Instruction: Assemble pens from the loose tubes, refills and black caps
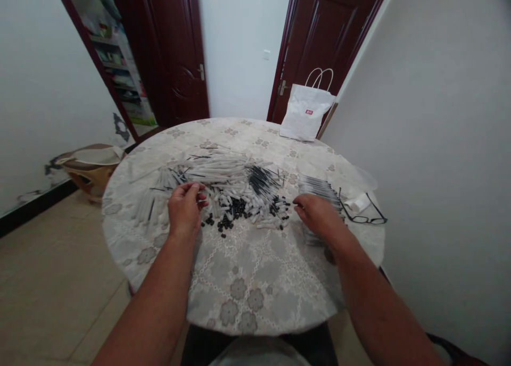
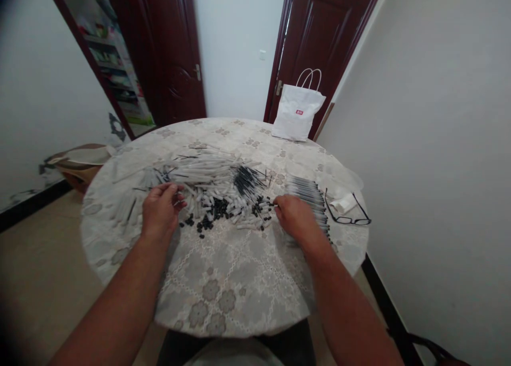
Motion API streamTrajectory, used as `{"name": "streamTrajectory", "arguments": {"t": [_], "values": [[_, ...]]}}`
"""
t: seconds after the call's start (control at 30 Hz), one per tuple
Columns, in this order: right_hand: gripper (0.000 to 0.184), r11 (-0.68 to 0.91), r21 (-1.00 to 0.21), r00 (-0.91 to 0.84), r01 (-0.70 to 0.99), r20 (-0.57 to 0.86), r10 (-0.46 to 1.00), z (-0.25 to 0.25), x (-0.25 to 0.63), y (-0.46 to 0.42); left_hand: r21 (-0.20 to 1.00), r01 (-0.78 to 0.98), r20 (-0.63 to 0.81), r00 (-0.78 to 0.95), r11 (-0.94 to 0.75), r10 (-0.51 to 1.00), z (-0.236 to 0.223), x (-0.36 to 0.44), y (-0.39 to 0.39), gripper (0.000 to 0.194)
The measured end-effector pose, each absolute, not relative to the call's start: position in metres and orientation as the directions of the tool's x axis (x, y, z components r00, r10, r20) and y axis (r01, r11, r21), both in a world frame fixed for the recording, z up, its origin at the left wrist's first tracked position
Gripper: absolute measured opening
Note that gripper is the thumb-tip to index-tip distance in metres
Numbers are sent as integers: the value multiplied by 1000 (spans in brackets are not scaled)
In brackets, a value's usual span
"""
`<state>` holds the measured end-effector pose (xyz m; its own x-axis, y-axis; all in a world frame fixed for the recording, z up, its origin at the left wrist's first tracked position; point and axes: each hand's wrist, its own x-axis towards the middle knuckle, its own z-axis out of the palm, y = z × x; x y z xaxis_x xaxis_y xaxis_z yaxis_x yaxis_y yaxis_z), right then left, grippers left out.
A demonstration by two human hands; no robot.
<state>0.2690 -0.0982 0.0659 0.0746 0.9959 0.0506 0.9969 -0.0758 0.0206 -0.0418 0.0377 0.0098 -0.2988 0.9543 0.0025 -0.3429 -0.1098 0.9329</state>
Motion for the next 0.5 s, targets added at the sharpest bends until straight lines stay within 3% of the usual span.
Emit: {"name": "streamTrajectory", "arguments": {"t": [0.2,0.33,0.43,0.5], "values": [[30,-180,113,193,977,-122,974,41,217,-70,919,-357,18,-386,-167,922,7,-52,44,30],[27,-191,111,205,975,-135,969,22,221,-62,915,-358,-3,-466,-186,885,8,-64,48,30],[28,-176,96,182,980,-69,981,15,229,-62,972,-178,54,-469,-154,882,8,-69,47,29],[28,-182,84,183,980,-6,983,14,233,-64,985,78,173,-414,-154,894,7,-68,44,24]]}}
